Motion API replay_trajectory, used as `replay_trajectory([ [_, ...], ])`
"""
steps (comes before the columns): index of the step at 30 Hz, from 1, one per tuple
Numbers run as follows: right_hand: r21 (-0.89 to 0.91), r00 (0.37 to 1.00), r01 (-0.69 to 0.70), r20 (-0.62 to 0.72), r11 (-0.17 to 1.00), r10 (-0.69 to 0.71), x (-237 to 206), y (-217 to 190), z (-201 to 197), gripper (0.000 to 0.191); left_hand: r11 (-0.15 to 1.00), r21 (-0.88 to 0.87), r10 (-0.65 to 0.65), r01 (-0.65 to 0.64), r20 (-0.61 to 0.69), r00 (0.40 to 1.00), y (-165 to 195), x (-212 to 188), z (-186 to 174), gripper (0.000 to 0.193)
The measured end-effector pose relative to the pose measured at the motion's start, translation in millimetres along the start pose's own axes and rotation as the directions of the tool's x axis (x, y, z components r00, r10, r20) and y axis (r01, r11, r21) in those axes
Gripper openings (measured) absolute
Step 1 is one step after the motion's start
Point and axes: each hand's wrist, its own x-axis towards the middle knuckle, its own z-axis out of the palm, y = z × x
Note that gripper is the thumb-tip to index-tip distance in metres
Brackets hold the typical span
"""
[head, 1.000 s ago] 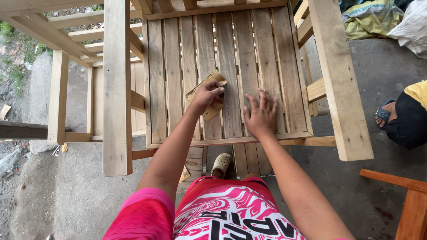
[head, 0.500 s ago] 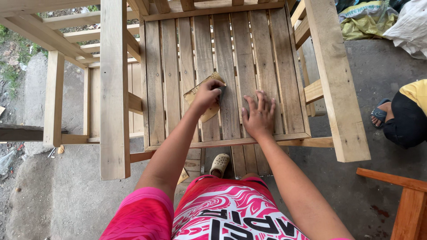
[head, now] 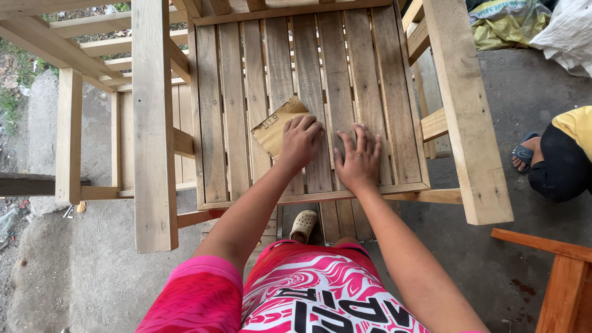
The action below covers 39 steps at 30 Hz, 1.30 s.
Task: The person sands the slatted seat of a wooden chair using a sanding block. They move the block back and forth across the slats, occasionally adjusting hand position to reach different areas.
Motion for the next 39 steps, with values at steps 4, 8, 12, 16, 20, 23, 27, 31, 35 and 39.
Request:
replay_trajectory([
  [4,0.010,1.000,-0.002,-0.002,1.000,0.002,1,-2,-2,0.047,0.999,0.016,-0.035,0.034,0.079,0.996,1,-8,-5,0.035],
  [8,0.016,1.000,-0.003,-0.019,1.000,0.003,2,-4,-3,0.047,0.993,0.100,-0.079,0.065,0.144,0.986,0,-12,-5,0.041],
  [12,0.017,1.000,-0.003,-0.019,1.000,0.004,2,-6,-2,0.048,0.983,0.185,-0.052,0.015,0.200,0.978,-4,-11,-1,0.044],
  [16,0.010,1.000,-0.003,-0.013,1.000,0.003,3,-6,0,0.048,0.981,0.194,-0.057,0.014,0.215,0.975,-7,-12,2,0.044],
  [20,-0.032,1.000,0.009,0.003,0.999,-0.009,4,-4,2,0.047,0.973,0.224,0.026,-0.056,0.135,0.991,-10,-11,5,0.037],
  [23,-0.022,1.000,0.006,-0.002,1.000,-0.006,5,-4,3,0.046,0.971,0.224,0.037,-0.086,0.212,0.976,-14,-2,7,0.029],
  [27,-0.013,1.000,0.003,-0.005,1.000,-0.003,6,-5,0,0.045,0.970,0.200,0.033,-0.140,0.461,0.887,-16,11,3,0.019],
  [31,-0.017,1.000,0.008,-0.024,1.000,-0.008,7,-8,-5,0.047,0.999,-0.045,0.026,-0.019,0.148,0.989,-12,11,-6,0.025],
  [35,0.005,0.999,0.007,-0.036,1.000,-0.007,9,-9,-7,0.047,0.999,-0.024,0.037,-0.035,0.116,0.993,-13,11,-7,0.030],
  [39,-0.003,0.999,0.014,-0.040,1.000,-0.014,9,-9,-5,0.047,0.997,0.043,0.048,-0.057,0.195,0.980,-20,20,2,0.037],
])
